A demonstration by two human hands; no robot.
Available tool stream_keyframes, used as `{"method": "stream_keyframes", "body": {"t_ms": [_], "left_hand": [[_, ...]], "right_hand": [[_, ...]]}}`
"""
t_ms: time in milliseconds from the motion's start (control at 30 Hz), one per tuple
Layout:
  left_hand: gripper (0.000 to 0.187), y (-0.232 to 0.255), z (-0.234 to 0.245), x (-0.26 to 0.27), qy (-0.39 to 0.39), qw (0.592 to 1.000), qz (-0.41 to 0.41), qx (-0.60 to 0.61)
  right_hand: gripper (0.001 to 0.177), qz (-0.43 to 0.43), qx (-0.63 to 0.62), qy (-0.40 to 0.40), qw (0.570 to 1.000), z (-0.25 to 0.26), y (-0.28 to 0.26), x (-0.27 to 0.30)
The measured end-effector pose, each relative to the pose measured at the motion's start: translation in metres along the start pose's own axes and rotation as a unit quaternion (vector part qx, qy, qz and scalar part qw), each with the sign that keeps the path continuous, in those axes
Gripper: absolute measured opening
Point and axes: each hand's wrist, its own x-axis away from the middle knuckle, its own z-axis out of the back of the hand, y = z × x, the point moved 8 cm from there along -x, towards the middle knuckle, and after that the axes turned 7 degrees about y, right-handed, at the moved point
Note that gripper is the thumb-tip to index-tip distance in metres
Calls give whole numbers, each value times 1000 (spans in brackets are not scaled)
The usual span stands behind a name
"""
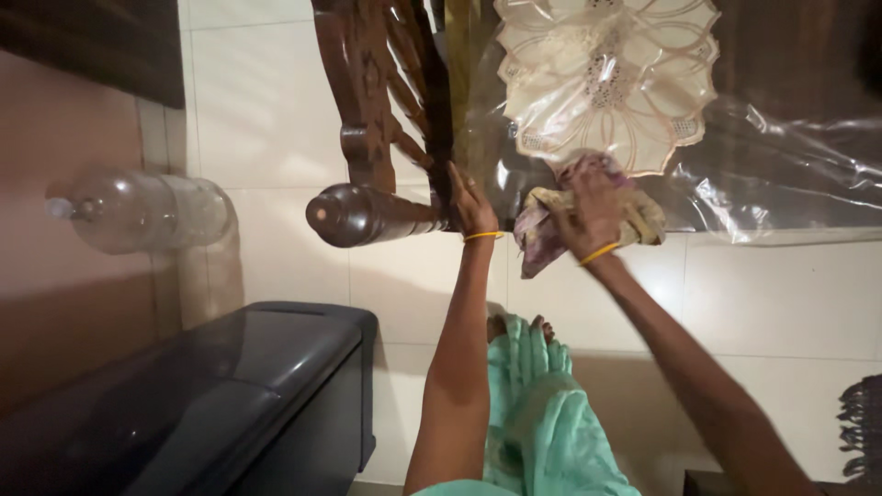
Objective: The person wipes the surface of a dining table using a cloth, moving several placemats and items such as a water bottle and a plastic tray to clean underneath them.
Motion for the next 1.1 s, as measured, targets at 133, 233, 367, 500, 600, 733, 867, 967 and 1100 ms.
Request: {"method": "stream_keyframes", "body": {"t_ms": [133, 233, 367, 500, 600, 733, 867, 967, 1100], "left_hand": [[53, -8, -4, 4, 28, 994, -86, 58], [61, -54, -22, -1, -33, 998, 46, 13], [56, -23, 0, 0, 48, 994, -88, -43], [55, 5, 4, 1, 31, 999, -38, -12], [56, 18, 10, 5, 29, 998, -59, -8], [58, 19, 9, 4, 9, 998, -51, -42], [61, 29, 8, 5, 28, 992, -118, -26], [56, 19, 12, 3, 38, 989, -110, -95], [58, 18, 13, 3, 43, 980, -99, -166]], "right_hand": [[44, 67, -93, 50, 992, -39, -52, -34], [50, 120, -105, -36, 987, -76, -95, -60], [49, 236, -52, -59, 969, -68, -98, -70], [56, 29, -56, -65, 996, 10, 3, -20], [51, 52, -12, 3, 999, 73, 81, 10], [34, -33, 25, 73, 996, 85, 146, 49], [39, -85, 57, 91, 991, -6, 87, 57], [45, 34, -68, 76, 994, -44, -12, 33], [55, 74, -103, -44, 991, -44, -8, 15]]}}
